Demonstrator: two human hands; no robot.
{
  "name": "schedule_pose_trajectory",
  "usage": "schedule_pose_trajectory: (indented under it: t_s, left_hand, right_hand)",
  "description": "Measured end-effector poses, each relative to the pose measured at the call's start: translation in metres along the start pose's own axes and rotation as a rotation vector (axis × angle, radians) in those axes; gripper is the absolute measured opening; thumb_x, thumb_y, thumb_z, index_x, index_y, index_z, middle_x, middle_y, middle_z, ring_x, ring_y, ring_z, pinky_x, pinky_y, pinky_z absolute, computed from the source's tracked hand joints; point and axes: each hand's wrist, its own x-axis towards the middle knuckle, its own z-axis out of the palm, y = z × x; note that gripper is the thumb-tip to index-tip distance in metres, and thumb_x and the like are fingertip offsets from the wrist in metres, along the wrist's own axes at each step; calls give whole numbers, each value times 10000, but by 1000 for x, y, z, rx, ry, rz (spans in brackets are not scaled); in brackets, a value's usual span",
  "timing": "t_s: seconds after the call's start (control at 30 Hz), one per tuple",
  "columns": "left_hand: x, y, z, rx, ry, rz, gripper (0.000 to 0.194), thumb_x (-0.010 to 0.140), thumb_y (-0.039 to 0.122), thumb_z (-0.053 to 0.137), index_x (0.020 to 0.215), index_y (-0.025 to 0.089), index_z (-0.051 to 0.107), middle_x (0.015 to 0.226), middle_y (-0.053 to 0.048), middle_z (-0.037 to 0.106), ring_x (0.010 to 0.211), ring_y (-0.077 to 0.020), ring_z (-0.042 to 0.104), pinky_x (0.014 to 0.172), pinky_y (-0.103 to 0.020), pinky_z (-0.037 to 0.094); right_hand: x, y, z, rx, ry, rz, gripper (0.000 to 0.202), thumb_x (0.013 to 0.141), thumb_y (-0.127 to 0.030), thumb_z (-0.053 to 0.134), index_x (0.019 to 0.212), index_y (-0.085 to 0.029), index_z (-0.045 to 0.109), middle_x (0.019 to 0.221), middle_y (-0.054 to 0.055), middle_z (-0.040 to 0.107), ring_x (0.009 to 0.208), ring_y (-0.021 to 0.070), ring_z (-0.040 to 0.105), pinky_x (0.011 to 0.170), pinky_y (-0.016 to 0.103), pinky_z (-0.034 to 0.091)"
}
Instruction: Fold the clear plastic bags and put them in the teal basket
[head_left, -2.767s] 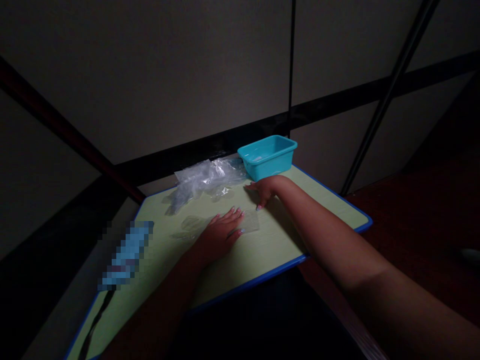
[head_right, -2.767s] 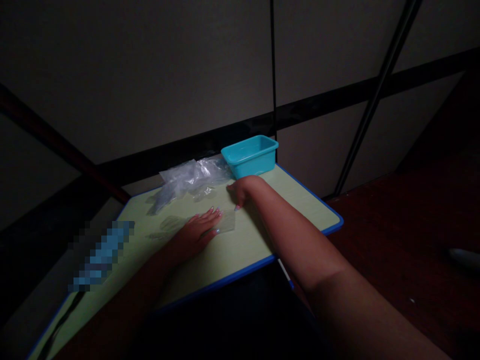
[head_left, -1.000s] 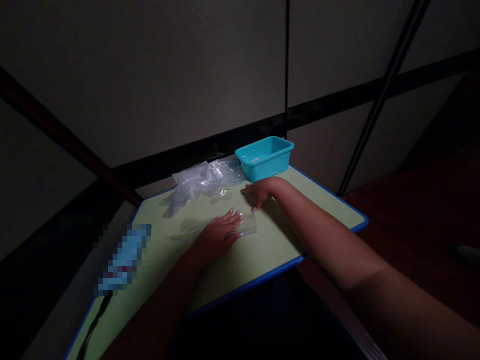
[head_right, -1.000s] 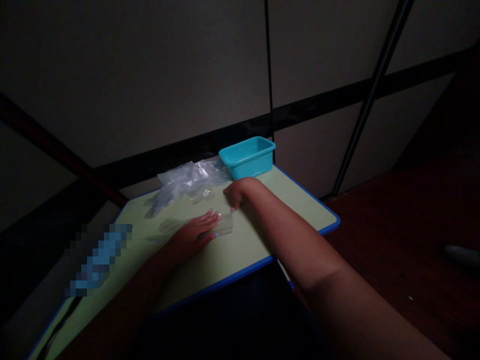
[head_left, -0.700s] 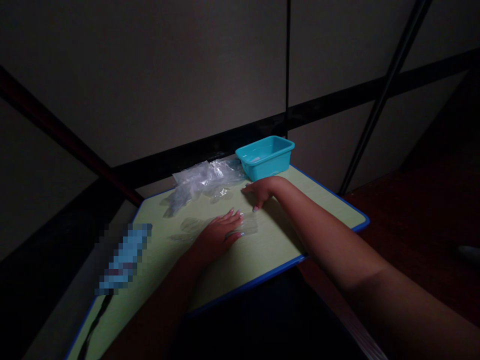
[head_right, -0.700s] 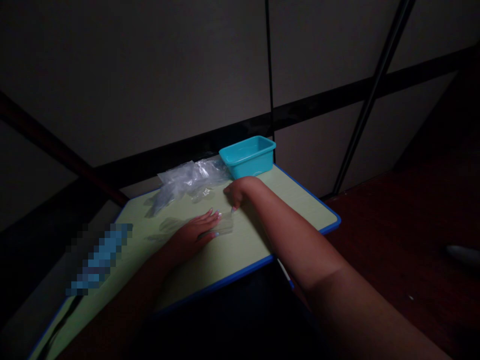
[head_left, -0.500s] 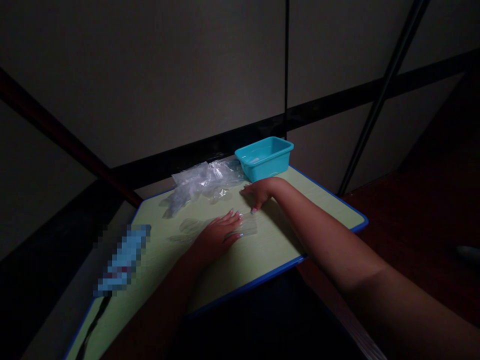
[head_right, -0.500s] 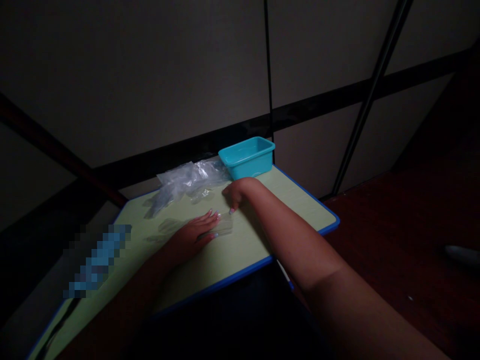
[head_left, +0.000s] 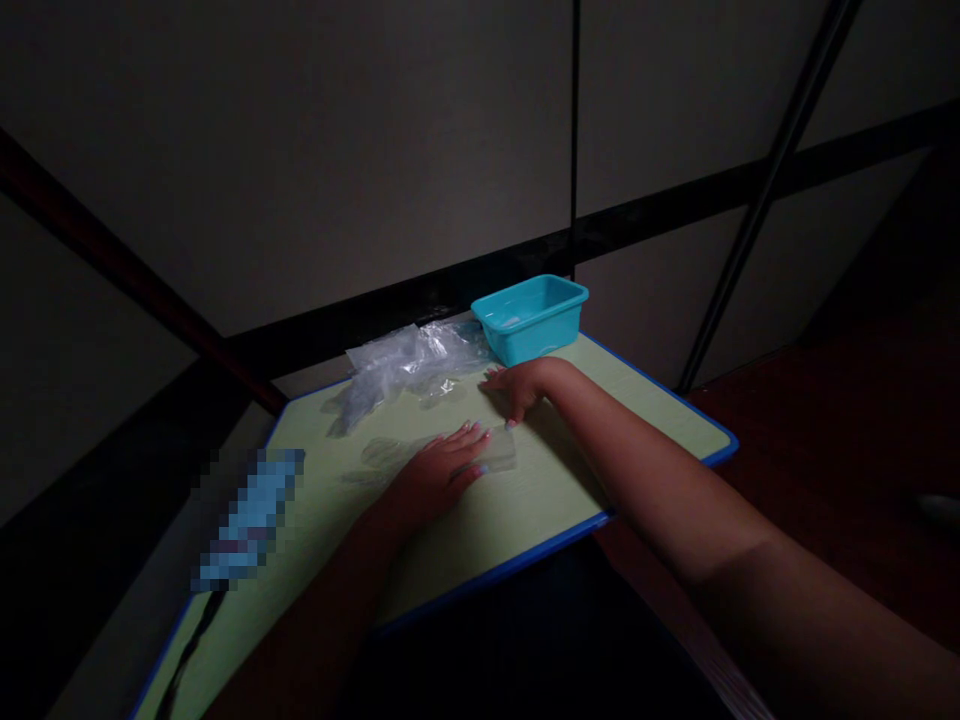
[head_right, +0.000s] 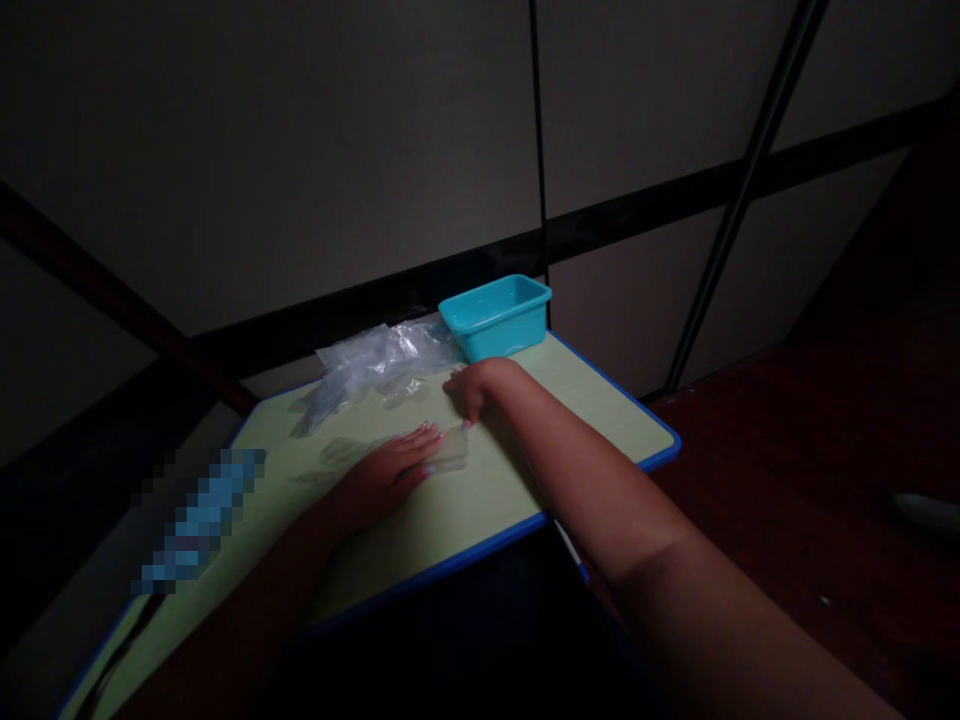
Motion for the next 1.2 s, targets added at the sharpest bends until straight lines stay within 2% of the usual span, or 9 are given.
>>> schedule_pose_trajectory:
  t_s: [0.23, 0.43, 0.57, 0.67, 0.9, 1.0, 1.1, 1.2]
  left_hand:
    - [-2, 3, -3, 34, -36, 33, 461, 960, 452, 268, 1366, 295, 420, 1499, -46, 266, 1385, -215, 226, 1090, -446, 256]
    - [-3, 5, -5, 37, -29, 40, 462, 956, 454, 290, 1371, 291, 412, 1497, -43, 279, 1382, -221, 237, 1089, -439, 260]
    - [-3, 5, -5, 41, -33, 43, 464, 953, 447, 306, 1370, 278, 419, 1496, -53, 279, 1380, -230, 241, 1092, -438, 258]
    - [-3, 4, -4, 46, -32, 44, 465, 951, 449, 312, 1374, 282, 410, 1499, -58, 270, 1384, -229, 228, 1093, -443, 255]
    - [-4, 8, -7, 23, -41, 17, 493, 940, 494, 310, 1379, 287, 397, 1513, -68, 223, 1394, -235, 191, 1092, -474, 236]
    - [-5, 12, -12, 42, 3, -23, 522, 929, 530, 309, 1388, 291, 377, 1528, -81, 148, 1404, -247, 150, 1091, -536, 176]
    - [-4, 16, -14, 60, 39, -38, 575, 918, 569, 288, 1407, 270, 341, 1530, -89, 134, 1408, -239, 133, 1097, -550, 124]
    - [-4, 17, -12, 39, -19, 0, 658, 898, 617, 269, 1438, 240, 268, 1528, -99, 137, 1409, -246, 122, 1100, -555, 92]
  right_hand:
    - [3, 5, 1, 3, 6, 0, 1116, 545, -309, 828, 1454, -99, 216, 1519, 168, 102, 1374, 341, 144, 1111, 377, 189]
    - [-3, 6, -2, -36, 74, 2, 903, 718, -350, 709, 1452, -110, 242, 1503, 139, 222, 1376, 291, 188, 1112, 332, 184]
    - [1, 3, 1, -21, 15, -31, 1035, 642, -405, 761, 1463, -123, 197, 1527, 133, 123, 1385, 296, 141, 1117, 334, 165]
    - [7, 4, 4, -14, 2, -36, 1114, 572, -376, 807, 1462, -117, 188, 1528, 149, 62, 1385, 314, 111, 1119, 349, 151]
    - [10, 9, 6, -6, -21, -1, 1095, 565, -351, 807, 1457, -141, 208, 1529, 131, 90, 1370, 340, 170, 1103, 383, 212]
    - [11, 9, 6, -24, -26, -5, 1086, 584, -353, 796, 1459, -133, 192, 1528, 137, 88, 1374, 329, 168, 1105, 383, 205]
    - [12, 9, 7, -4, -10, -15, 1076, 580, -345, 799, 1459, -146, 210, 1525, 138, 104, 1368, 340, 181, 1107, 397, 198]
    - [13, 10, 8, 4, -13, -10, 1085, 574, -342, 803, 1460, -150, 206, 1528, 136, 105, 1366, 341, 186, 1105, 393, 200]
